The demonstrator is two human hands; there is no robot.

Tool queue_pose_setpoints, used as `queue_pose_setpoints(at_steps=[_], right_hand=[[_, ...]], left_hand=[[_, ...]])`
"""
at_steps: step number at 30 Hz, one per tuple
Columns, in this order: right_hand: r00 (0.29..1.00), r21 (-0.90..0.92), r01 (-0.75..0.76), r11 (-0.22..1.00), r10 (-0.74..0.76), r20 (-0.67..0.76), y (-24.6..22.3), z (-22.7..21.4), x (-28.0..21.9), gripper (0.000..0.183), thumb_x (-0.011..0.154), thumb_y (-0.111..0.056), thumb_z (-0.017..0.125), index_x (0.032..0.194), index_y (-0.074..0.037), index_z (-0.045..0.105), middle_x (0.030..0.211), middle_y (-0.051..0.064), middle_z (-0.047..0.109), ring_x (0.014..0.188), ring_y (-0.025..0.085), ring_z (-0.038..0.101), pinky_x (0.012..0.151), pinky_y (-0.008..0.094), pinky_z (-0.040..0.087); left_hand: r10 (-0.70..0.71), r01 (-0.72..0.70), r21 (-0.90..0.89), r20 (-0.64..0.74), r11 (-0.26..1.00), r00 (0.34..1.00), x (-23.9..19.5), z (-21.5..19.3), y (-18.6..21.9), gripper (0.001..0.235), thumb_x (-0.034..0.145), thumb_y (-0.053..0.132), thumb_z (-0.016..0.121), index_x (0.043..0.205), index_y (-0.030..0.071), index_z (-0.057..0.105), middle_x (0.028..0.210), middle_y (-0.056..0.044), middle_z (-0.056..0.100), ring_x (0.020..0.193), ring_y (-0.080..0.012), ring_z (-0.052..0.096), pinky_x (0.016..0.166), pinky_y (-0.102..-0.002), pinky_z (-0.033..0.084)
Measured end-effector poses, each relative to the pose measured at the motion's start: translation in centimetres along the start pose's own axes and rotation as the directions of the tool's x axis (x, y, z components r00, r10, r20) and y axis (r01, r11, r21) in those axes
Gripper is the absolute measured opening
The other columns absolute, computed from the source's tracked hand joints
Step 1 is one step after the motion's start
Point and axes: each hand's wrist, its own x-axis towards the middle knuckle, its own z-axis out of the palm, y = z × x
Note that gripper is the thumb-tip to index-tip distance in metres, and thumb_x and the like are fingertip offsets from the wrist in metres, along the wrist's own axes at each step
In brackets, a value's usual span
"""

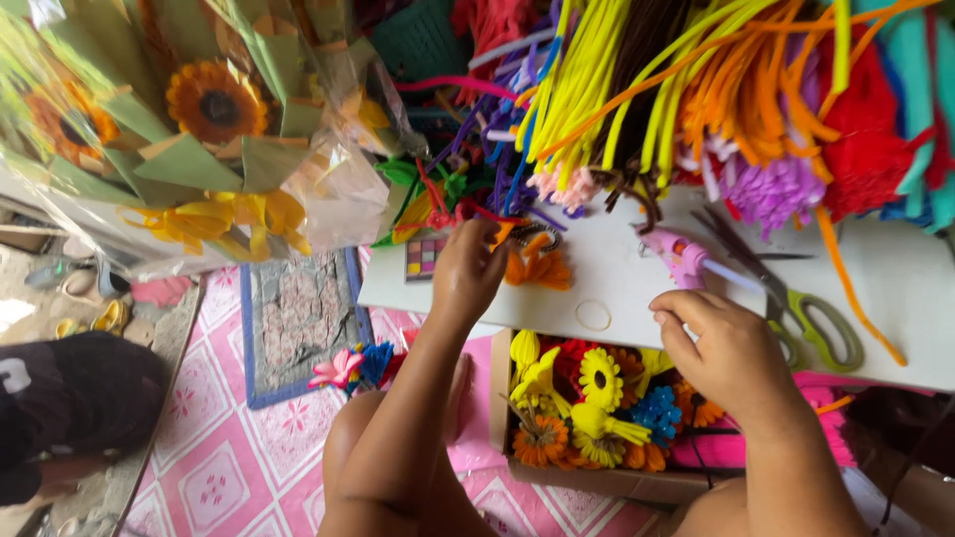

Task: Folding and gluing orange pipe cleaner stems to create decorative flower petals.

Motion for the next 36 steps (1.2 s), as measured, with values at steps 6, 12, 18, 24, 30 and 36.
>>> queue_pose_setpoints(at_steps=[6, 12, 18, 24, 30, 36], right_hand=[[0.988, 0.089, 0.088, 0.992, -0.076, -0.132, 1.8, -1.2, 0.8, 0.012, 0.091, -0.015, 0.063, 0.089, -0.019, 0.074, 0.064, 0.005, 0.065, 0.067, 0.027, 0.070, 0.065, 0.036, 0.058], [0.969, 0.245, 0.071, 0.967, -0.009, -0.246, 2.5, -3.0, 0.3, 0.021, 0.096, -0.013, 0.054, 0.077, -0.014, 0.064, 0.058, 0.004, 0.051, 0.058, 0.029, 0.059, 0.058, 0.039, 0.052], [0.943, 0.200, 0.115, 0.973, -0.044, -0.331, 1.5, -4.2, -0.1, 0.022, 0.096, -0.014, 0.059, 0.075, -0.013, 0.066, 0.052, 0.007, 0.049, 0.053, 0.034, 0.058, 0.051, 0.041, 0.048], [0.936, 0.238, 0.161, 0.958, -0.072, -0.343, 0.1, -6.0, 0.4, 0.029, 0.099, -0.014, 0.059, 0.071, -0.010, 0.065, 0.050, 0.008, 0.051, 0.050, 0.031, 0.059, 0.044, 0.035, 0.048], [0.938, 0.230, 0.157, 0.961, -0.072, -0.338, 0.5, -6.5, 0.4, 0.030, 0.099, -0.016, 0.059, 0.070, -0.010, 0.064, 0.048, 0.006, 0.049, 0.046, 0.026, 0.057, 0.043, 0.032, 0.047], [0.960, 0.265, 0.040, 0.963, 0.036, -0.277, 0.1, -6.6, -0.3, 0.002, 0.087, -0.003, 0.066, 0.086, -0.001, 0.065, 0.069, 0.004, 0.064, 0.055, 0.017, 0.050, 0.052, 0.030, 0.041]], left_hand=[[0.252, -0.271, -0.143, -0.140, 0.952, 0.958, 1.7, -4.5, 8.0, 0.016, 0.092, 0.010, 0.076, 0.106, 0.006, 0.068, 0.088, -0.010, 0.065, 0.072, -0.0245, 0.070, 0.063, -0.033, 0.058], [0.510, -0.505, -0.183, -0.021, 0.843, 0.860, 7.3, -2.5, 14.7, 0.005, 0.095, 0.019, 0.073, 0.098, 0.014, 0.073, 0.084, -0.004, 0.068, 0.076, -0.0270, 0.070, 0.067, -0.035, 0.059], [0.362, -0.372, -0.010, 0.257, 0.928, 0.896, 15.5, 6.2, 16.3, 0.015, 0.090, 0.027, 0.068, 0.098, 0.015, 0.073, 0.081, -0.013, 0.074, 0.082, -0.0409, 0.073, 0.070, -0.052, 0.060], [0.193, -0.321, 0.336, 0.362, 0.885, 0.912, 20.3, 14.1, 16.1, 0.026, 0.086, 0.023, 0.065, 0.106, 0.010, 0.076, 0.083, -0.011, 0.076, 0.084, -0.0281, 0.078, 0.075, -0.040, 0.063], [0.097, -0.361, 0.504, 0.476, 0.785, 0.874, 22.3, 17.7, 14.0, 0.033, 0.085, 0.021, 0.068, 0.114, 0.005, 0.069, 0.096, -0.017, 0.074, 0.093, -0.0334, 0.077, 0.082, -0.046, 0.062], [-0.001, -0.260, 0.441, 0.509, 0.859, 0.861, 24.1, 14.9, 13.9, 0.025, 0.077, 0.009, 0.064, 0.099, 0.006, 0.075, 0.093, -0.014, 0.076, 0.084, -0.0353, 0.072, 0.077, -0.042, 0.059]])
